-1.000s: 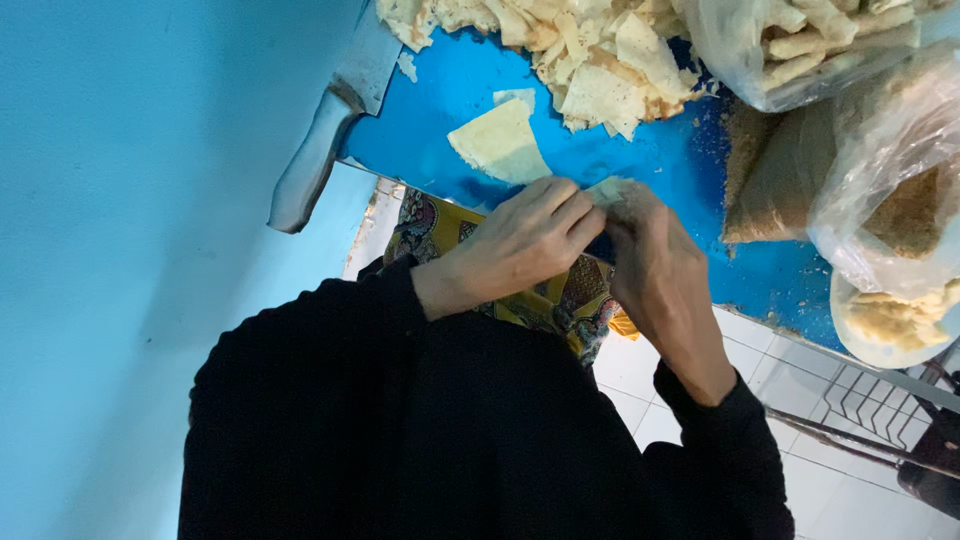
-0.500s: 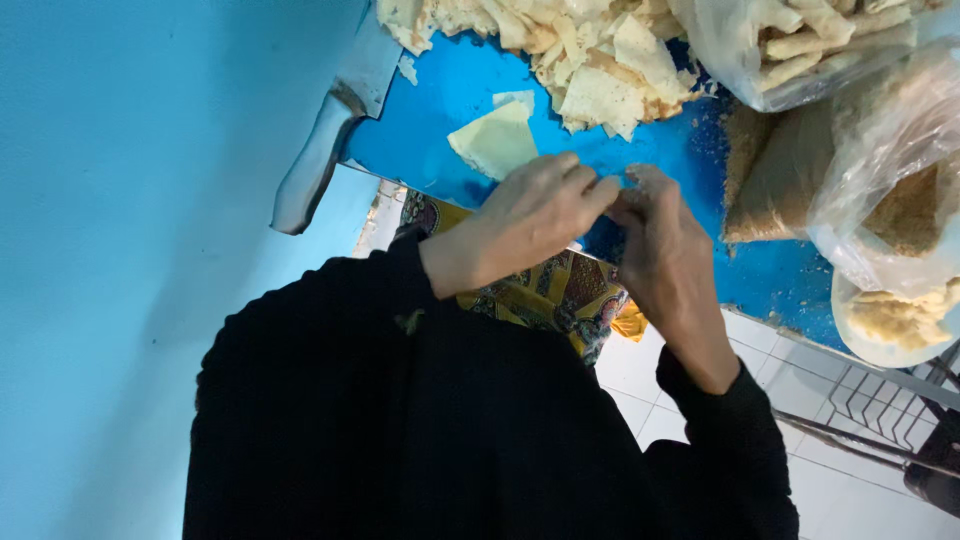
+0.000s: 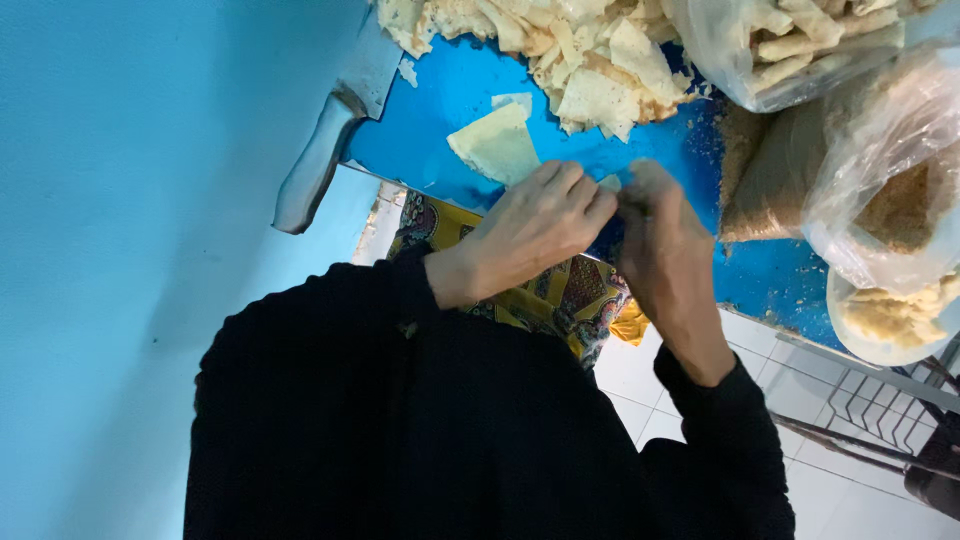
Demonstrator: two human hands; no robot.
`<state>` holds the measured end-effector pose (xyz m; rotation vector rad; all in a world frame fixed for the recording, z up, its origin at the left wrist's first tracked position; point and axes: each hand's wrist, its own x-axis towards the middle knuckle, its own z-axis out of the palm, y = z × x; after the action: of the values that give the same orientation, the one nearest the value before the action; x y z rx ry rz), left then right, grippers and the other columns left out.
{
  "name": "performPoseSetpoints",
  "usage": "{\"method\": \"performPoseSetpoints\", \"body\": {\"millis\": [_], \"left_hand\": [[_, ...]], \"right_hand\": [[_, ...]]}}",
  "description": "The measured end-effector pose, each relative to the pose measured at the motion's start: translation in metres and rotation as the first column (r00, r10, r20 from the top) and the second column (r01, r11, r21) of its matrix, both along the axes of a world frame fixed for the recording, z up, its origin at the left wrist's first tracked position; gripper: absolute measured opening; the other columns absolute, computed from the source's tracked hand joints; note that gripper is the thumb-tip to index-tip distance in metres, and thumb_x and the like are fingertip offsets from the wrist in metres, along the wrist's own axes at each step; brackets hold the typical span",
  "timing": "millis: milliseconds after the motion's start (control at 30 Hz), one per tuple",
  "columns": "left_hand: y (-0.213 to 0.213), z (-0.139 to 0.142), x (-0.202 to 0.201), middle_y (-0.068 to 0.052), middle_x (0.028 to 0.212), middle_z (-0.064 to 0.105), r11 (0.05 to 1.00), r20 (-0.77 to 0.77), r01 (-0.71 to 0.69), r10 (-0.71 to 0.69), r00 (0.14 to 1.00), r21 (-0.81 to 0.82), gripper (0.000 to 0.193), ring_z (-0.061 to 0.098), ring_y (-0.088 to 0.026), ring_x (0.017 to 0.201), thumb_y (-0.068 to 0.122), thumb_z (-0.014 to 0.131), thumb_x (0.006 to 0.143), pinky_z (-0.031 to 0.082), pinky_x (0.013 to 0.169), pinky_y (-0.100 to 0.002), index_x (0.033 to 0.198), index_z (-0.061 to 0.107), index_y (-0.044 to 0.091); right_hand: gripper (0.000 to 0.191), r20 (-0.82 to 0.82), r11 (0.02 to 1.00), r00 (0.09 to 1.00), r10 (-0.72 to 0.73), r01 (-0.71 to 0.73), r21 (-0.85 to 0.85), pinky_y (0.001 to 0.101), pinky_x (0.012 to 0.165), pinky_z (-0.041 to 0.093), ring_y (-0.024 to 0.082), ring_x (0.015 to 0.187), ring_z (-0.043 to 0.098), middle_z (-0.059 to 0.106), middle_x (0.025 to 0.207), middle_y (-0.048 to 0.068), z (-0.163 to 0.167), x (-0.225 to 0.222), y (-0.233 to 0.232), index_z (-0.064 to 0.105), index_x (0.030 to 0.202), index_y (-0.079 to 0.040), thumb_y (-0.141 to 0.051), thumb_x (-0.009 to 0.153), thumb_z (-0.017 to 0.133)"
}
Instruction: The person tears flat crackers into smaller pieces by hand at a blue work table and places the torn pieces into a plastic bag, working through a pile of crackers one piece at a time. A knife and bags of cracker pieces sit on the table.
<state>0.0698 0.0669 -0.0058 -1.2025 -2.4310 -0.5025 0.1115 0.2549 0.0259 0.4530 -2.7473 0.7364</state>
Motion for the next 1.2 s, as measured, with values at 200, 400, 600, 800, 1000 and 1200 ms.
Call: {"method": "performPoseSetpoints", "body": {"millis": [200,400,600,800,1000,1200], "left_hand": [[-0.004,0.002,0.014,-0.017,0.130,0.063,0.976,-0.133,-0.120,0.097,0.986,-0.179,0.037,0.054,-0.029,0.124,0.022,0.065,0.094,0.042,0.110,-0.046,0.119,0.069,-0.005],[0.017,-0.010,-0.009,-0.017,0.142,0.057,0.982,0.036,-0.186,0.186,0.982,-0.002,0.063,0.049,-0.032,0.129,0.045,0.059,0.098,0.035,0.108,-0.051,0.130,0.062,-0.009],[-0.033,-0.009,-0.017,-0.013,0.134,0.056,0.934,0.094,-0.337,0.328,0.940,0.116,0.038,0.050,-0.029,0.121,0.029,0.066,0.106,0.037,0.101,-0.049,0.133,0.059,0.003],[-0.083,-0.010,-0.020,-0.011,0.107,0.052,0.925,0.085,-0.361,0.352,0.932,0.123,0.024,0.048,-0.029,0.102,0.021,0.072,0.104,0.036,0.092,-0.046,0.117,0.060,0.005],[-0.078,-0.011,-0.026,-0.010,0.095,0.054,0.906,0.187,-0.368,0.333,0.924,0.209,0.013,0.052,-0.029,0.092,0.016,0.068,0.105,0.039,0.086,-0.046,0.106,0.057,0.008],[-0.068,-0.002,-0.030,-0.008,0.085,0.062,0.817,0.498,-0.306,0.027,0.867,0.488,0.013,0.064,-0.023,0.074,0.015,0.059,0.112,0.047,0.061,-0.039,0.108,0.053,0.004]], "right_hand": [[0.051,-0.047,0.937,0.999,-0.009,0.025,0.347,0.0475,0.105,0.053,0.041,0.127,0.063,0.063,0.137,0.028,-0.006,0.024,-0.008,0.050,0.140,0.006,0.007,0.092,0.066],[0.068,-0.001,0.876,1.000,0.022,-0.019,0.482,0.0555,0.119,0.038,0.045,0.146,0.046,0.051,0.152,0.027,0.009,-0.002,-0.011,0.041,0.151,0.010,0.005,0.088,0.067],[0.054,0.093,0.978,0.996,-0.015,-0.005,0.210,0.0489,0.091,0.052,0.038,0.105,0.064,0.070,0.110,0.021,0.020,-0.022,-0.008,0.049,0.152,-0.001,0.003,0.101,0.067],[0.022,-0.030,0.953,0.997,-0.073,0.078,0.292,0.0444,0.081,0.050,0.036,0.099,0.063,0.065,0.104,0.017,0.056,-0.046,0.048,0.053,0.128,-0.006,0.000,0.109,0.064],[0.052,-0.165,0.954,0.985,0.050,0.001,0.299,0.0405,0.096,0.055,0.033,0.114,0.066,0.063,0.124,0.020,0.075,-0.047,0.056,0.051,0.144,-0.003,0.006,0.095,0.067],[0.075,0.029,0.950,0.966,0.257,-0.247,-0.192,0.0376,0.097,0.056,0.034,0.114,0.066,0.063,0.129,0.020,0.011,-0.026,-0.057,0.041,0.150,0.001,-0.003,0.090,0.086]]}}
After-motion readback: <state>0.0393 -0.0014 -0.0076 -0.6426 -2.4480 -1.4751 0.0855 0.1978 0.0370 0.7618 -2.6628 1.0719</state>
